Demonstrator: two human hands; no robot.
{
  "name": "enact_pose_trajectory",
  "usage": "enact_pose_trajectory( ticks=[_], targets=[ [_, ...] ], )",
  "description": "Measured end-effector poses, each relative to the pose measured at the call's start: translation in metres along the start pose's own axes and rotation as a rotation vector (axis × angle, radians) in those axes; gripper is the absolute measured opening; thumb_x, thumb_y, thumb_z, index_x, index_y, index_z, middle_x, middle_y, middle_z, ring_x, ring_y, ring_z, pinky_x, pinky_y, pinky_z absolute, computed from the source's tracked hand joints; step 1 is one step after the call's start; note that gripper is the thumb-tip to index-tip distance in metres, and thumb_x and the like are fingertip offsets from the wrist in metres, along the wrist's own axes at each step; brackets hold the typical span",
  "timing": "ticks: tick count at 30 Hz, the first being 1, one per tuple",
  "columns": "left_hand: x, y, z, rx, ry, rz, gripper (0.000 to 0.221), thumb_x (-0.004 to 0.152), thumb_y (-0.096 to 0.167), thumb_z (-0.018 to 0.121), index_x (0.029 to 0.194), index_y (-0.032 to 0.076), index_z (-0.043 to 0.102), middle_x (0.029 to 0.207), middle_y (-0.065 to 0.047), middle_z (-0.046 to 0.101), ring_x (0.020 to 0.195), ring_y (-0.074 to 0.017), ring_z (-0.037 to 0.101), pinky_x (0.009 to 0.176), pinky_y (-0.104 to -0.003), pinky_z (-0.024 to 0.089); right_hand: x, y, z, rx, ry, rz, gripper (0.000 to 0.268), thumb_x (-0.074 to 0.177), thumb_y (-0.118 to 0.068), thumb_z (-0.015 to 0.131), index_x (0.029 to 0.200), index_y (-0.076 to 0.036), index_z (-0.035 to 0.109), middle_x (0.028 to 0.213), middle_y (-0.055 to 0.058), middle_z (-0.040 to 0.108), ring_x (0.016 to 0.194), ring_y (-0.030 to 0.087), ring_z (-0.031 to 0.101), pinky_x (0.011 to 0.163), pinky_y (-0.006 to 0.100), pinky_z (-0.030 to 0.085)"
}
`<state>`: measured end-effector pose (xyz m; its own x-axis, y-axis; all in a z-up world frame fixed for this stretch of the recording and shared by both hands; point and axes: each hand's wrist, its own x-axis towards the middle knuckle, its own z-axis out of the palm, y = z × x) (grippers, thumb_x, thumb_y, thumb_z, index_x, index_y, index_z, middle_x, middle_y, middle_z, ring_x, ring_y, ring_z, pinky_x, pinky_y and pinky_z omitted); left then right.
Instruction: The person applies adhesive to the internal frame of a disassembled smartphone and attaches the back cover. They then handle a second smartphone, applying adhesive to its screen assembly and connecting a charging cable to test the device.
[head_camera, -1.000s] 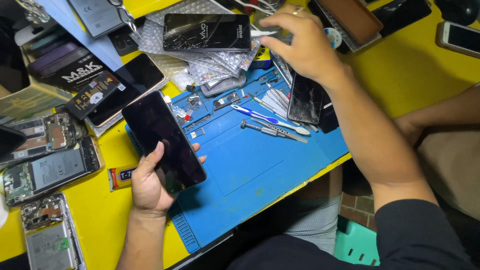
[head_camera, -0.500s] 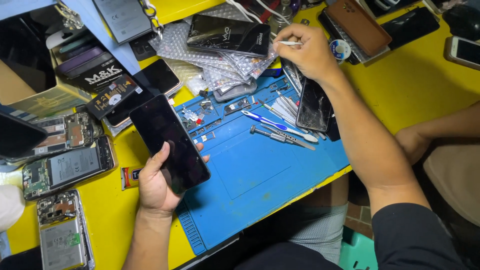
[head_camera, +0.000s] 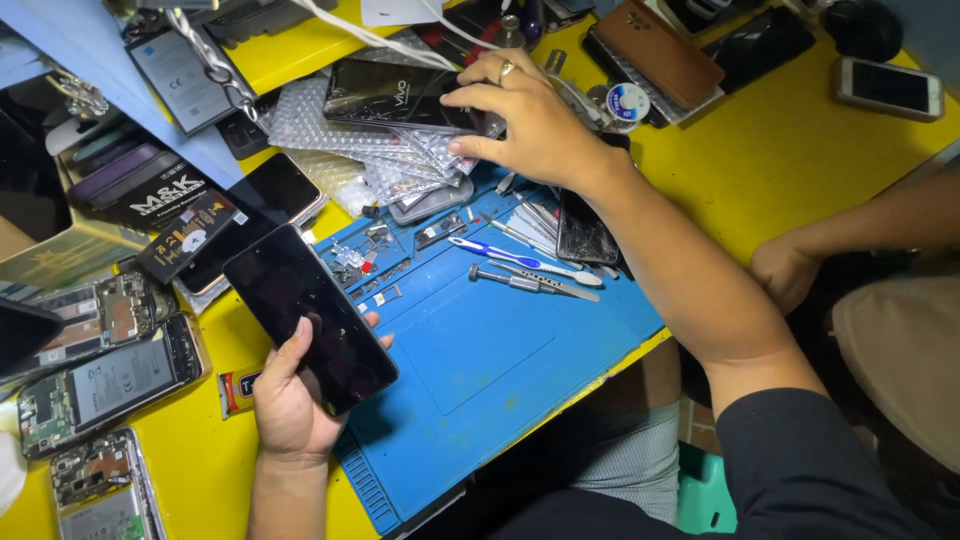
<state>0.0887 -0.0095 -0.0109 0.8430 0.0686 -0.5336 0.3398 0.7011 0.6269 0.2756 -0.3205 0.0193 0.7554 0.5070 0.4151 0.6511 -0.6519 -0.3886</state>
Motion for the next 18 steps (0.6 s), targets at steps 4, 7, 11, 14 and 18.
enact_pose_trajectory(
  ticks=[4,7,11,14,18],
  targets=[
    [0.003,-0.001,-0.004,-0.002,-0.018,0.004,0.042,0.097,0.025,0.054,0.134,0.006,0.059,0.119,-0.018,0.067,0.112,-0.0431,0.067,0.093,-0.069,0.055,0.000,0.002,-0.004,0.085,-0.025,-0.041,0.042,0.095,-0.026,0.085,0.130,-0.010,0.070,0.121,0.011,0.051,0.113,0.027,0.054,0.097,0.039,0.044],
    [0.000,0.002,-0.001,0.036,0.001,0.006,0.050,0.095,0.026,0.053,0.141,0.007,0.056,0.121,-0.019,0.065,0.113,-0.0414,0.065,0.093,-0.067,0.054,-0.002,0.008,0.003,0.000,0.070,-0.109,0.036,0.091,-0.022,0.084,0.124,-0.011,0.076,0.123,0.015,0.054,0.114,0.031,0.056,0.096,0.045,0.051],
    [-0.003,0.003,0.001,0.026,0.004,0.016,0.049,0.097,0.025,0.051,0.142,0.007,0.054,0.123,-0.018,0.064,0.114,-0.0442,0.064,0.094,-0.069,0.053,-0.016,0.010,0.003,-0.189,0.408,-0.540,0.037,0.086,0.004,0.084,0.121,0.000,0.074,0.113,0.026,0.068,0.105,0.041,0.065,0.089,0.049,0.062],
    [0.000,0.001,-0.007,0.015,-0.016,0.035,0.047,0.097,0.024,0.051,0.141,0.006,0.055,0.122,-0.020,0.065,0.114,-0.0454,0.065,0.095,-0.070,0.053,-0.041,0.008,-0.013,-0.174,0.446,-0.530,0.033,0.091,0.015,0.075,0.123,0.005,0.070,0.114,0.029,0.068,0.104,0.044,0.067,0.091,0.053,0.062],
    [-0.005,0.006,0.004,0.039,0.057,0.017,0.051,0.097,0.026,0.047,0.146,0.012,0.052,0.126,-0.019,0.062,0.117,-0.0452,0.062,0.098,-0.073,0.049,-0.088,0.010,-0.053,-0.351,0.561,-0.455,0.032,0.094,-0.001,0.091,0.117,0.005,0.069,0.114,0.029,0.068,0.103,0.045,0.070,0.088,0.054,0.064]
  ],
)
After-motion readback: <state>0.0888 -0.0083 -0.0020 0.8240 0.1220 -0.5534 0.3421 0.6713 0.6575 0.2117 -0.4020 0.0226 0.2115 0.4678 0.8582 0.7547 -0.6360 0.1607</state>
